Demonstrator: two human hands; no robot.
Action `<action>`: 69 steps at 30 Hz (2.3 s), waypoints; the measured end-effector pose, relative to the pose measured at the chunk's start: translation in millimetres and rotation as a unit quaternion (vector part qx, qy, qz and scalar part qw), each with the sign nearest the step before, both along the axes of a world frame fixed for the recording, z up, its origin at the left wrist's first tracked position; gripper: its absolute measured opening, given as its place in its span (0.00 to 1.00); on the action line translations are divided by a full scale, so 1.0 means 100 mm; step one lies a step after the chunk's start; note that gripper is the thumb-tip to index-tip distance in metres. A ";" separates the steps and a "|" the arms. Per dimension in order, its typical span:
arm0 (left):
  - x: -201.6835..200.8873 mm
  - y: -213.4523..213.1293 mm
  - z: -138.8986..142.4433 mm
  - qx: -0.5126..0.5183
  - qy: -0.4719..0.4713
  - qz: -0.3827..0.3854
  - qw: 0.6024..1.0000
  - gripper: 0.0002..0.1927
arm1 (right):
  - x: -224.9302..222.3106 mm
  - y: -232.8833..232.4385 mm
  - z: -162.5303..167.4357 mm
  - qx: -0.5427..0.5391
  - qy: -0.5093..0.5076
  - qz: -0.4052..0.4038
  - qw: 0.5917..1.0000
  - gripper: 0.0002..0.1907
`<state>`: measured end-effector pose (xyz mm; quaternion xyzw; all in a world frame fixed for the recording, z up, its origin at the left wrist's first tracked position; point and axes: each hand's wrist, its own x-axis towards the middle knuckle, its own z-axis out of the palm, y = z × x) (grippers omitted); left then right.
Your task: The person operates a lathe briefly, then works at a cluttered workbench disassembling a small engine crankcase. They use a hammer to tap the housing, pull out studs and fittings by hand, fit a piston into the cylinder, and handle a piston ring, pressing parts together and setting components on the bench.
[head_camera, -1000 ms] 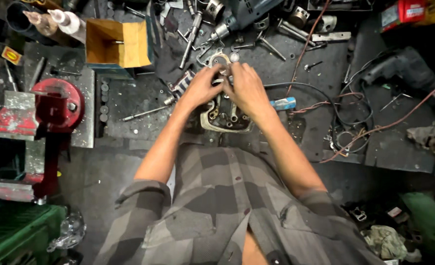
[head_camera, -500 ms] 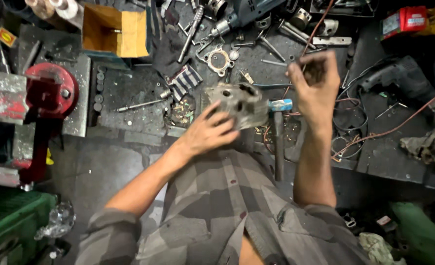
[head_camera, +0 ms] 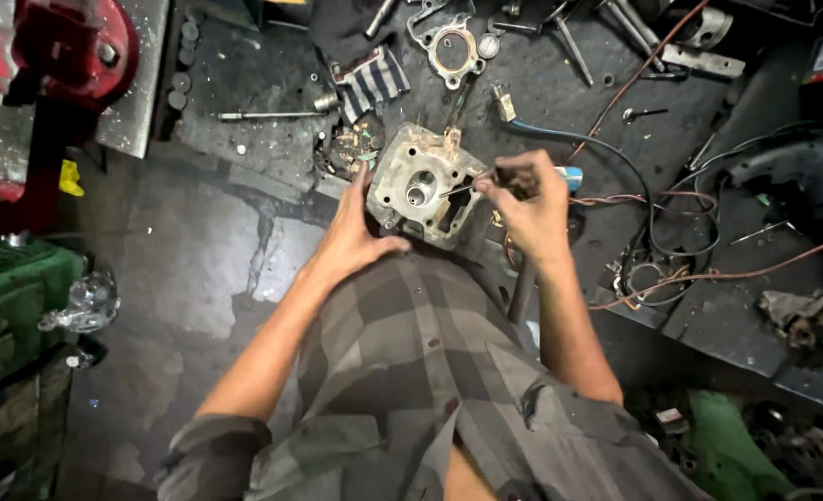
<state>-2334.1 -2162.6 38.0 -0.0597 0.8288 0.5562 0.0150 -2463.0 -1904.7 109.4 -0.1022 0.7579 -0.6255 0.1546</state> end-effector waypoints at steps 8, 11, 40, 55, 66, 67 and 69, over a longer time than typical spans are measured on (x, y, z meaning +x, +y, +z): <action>0.13 0.25 0.12 -0.103 -0.015 0.074 0.992 0.45 | 0.19 -0.28 -0.12 0.116 0.158 0.021 0.980 0.11; 0.43 0.30 0.13 -0.063 -0.056 0.107 0.991 0.44 | 0.36 -0.32 -0.22 0.133 0.173 0.049 0.975 0.11; 0.85 0.39 -0.32 0.584 -0.259 0.200 0.743 0.32 | 1.19 -0.43 -0.26 0.288 0.352 0.167 0.875 0.20; 0.85 0.37 -0.23 0.601 -0.264 0.218 0.722 0.32 | 1.39 -0.48 -0.21 0.330 0.332 0.144 0.872 0.25; 0.82 0.37 -0.25 0.585 -0.268 0.216 0.734 0.30 | 1.37 -0.55 -0.14 0.330 0.330 0.155 0.871 0.18; 0.83 0.38 -0.23 0.584 -0.264 0.215 0.737 0.30 | 1.36 -0.55 -0.13 0.332 0.333 0.153 0.869 0.18; 0.84 0.39 -0.21 0.579 -0.259 0.217 0.742 0.30 | 1.36 -0.56 -0.12 0.333 0.339 0.150 0.867 0.17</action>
